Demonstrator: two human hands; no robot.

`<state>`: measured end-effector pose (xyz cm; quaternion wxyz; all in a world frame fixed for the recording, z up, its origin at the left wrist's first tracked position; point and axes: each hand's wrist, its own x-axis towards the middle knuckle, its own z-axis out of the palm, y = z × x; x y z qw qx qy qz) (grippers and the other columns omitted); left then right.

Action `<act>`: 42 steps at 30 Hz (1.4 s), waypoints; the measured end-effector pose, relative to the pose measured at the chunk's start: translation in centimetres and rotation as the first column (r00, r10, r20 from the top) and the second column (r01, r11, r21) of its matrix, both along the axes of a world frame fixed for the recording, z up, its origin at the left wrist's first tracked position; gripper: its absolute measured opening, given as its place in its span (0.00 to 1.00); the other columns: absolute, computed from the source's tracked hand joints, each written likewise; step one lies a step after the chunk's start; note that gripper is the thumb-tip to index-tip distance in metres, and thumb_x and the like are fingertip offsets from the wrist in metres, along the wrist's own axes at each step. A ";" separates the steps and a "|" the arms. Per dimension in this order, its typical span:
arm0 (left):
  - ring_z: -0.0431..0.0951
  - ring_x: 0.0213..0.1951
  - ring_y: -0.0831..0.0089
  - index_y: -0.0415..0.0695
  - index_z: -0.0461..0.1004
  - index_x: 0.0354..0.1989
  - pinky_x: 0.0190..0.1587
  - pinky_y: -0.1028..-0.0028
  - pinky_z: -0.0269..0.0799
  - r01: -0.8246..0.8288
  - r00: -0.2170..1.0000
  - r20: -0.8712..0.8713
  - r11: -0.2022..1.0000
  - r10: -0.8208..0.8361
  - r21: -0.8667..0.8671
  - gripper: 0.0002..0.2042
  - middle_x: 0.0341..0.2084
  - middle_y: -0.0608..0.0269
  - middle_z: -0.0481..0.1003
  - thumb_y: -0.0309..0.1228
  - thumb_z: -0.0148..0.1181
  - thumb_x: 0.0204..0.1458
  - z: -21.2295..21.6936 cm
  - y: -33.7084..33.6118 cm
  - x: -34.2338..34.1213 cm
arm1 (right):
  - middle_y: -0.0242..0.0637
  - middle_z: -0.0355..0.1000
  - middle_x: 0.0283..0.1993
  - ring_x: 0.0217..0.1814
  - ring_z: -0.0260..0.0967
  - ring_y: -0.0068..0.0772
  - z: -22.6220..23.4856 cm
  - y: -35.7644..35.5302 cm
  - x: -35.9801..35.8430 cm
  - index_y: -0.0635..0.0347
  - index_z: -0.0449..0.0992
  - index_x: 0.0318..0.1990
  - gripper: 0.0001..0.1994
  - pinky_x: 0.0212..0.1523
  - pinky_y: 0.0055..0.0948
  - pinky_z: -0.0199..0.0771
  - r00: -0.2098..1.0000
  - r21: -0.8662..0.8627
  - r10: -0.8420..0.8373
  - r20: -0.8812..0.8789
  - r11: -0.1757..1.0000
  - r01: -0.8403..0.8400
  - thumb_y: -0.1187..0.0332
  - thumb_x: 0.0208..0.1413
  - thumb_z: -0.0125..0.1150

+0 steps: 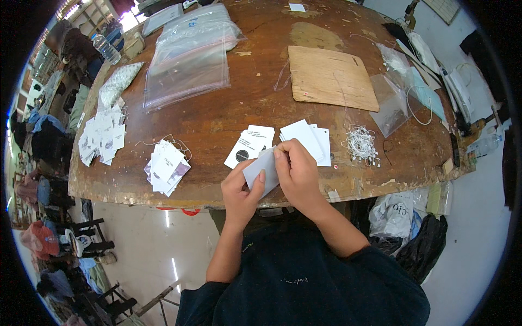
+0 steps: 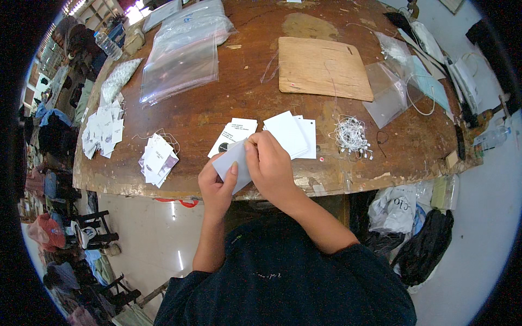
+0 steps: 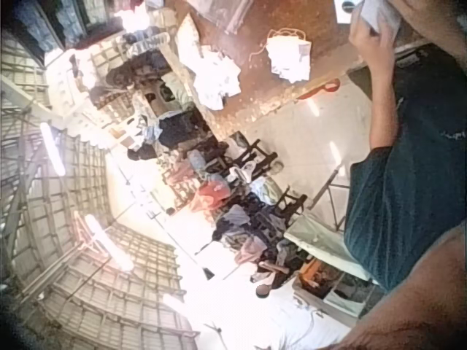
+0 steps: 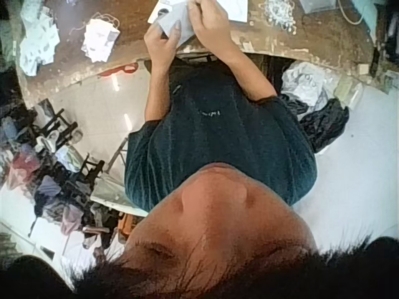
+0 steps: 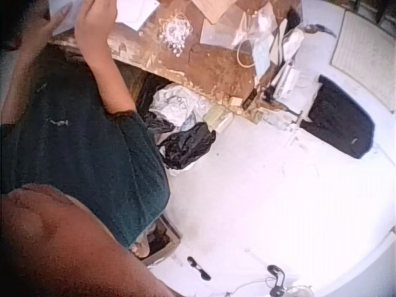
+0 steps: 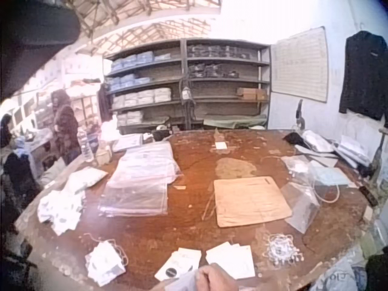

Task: The person inserts white strings through holes in small white paper tags and places them into a growing stack on the table. The person repeats this process for multiple tags, handling them one at a time.

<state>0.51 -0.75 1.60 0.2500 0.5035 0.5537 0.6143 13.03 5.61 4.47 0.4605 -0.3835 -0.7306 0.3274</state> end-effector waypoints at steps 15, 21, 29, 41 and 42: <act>0.72 0.40 0.70 0.56 0.82 0.42 0.39 0.67 0.65 -0.142 0.188 -0.822 0.843 0.538 0.519 0.17 0.39 0.74 0.75 0.31 0.65 0.41 -1.3 -2.5 -4.7 | 0.27 0.70 0.24 0.27 0.63 0.17 1.2 4.6 -1.3 0.66 0.74 0.26 0.09 0.29 0.23 0.64 0.955 -0.343 -0.089 -0.283 0.939 -0.014 0.71 0.56 0.63; 0.69 0.52 0.61 0.54 0.75 0.55 0.54 0.59 0.63 -0.613 0.115 -0.954 0.775 0.277 0.151 0.24 0.53 0.65 0.70 0.34 0.64 0.45 -1.8 -3.9 -13.4 | 0.35 0.74 0.38 0.39 0.69 0.25 -1.0 5.5 -0.6 0.65 0.77 0.38 0.08 0.41 0.24 0.68 0.986 -0.021 0.140 -0.085 0.990 -0.142 0.70 0.55 0.63; 0.70 0.51 0.55 0.52 0.77 0.50 0.52 0.57 0.66 -0.692 0.197 -0.973 0.721 0.122 -0.050 0.16 0.51 0.59 0.72 0.42 0.59 0.56 -1.9 -1.4 -17.5 | 0.42 0.74 0.41 0.46 0.69 0.42 -1.1 5.5 3.2 0.63 0.77 0.40 0.11 0.46 0.37 0.68 0.974 0.070 -0.086 0.209 0.995 0.073 0.66 0.53 0.64; 0.73 0.44 0.54 0.36 0.73 0.52 0.46 0.63 0.71 -0.313 0.695 -0.711 0.935 0.106 -0.167 0.30 0.42 0.53 0.72 0.41 0.71 0.42 -1.2 2.2 -2.9 | 0.43 0.67 0.55 0.58 0.62 0.49 -2.8 5.4 4.3 0.63 0.75 0.51 0.30 0.56 0.44 0.64 0.720 0.158 -0.172 0.673 0.984 0.087 0.49 0.46 0.68; 0.73 0.43 0.55 0.36 0.73 0.52 0.45 0.62 0.71 -0.323 0.671 -0.729 0.938 0.134 -0.125 0.30 0.41 0.53 0.72 0.42 0.71 0.42 -1.1 2.3 -2.8 | 0.44 0.67 0.56 0.58 0.62 0.50 -2.9 5.6 4.6 0.63 0.75 0.51 0.30 0.57 0.43 0.64 0.704 0.147 -0.158 0.692 0.986 0.077 0.49 0.46 0.69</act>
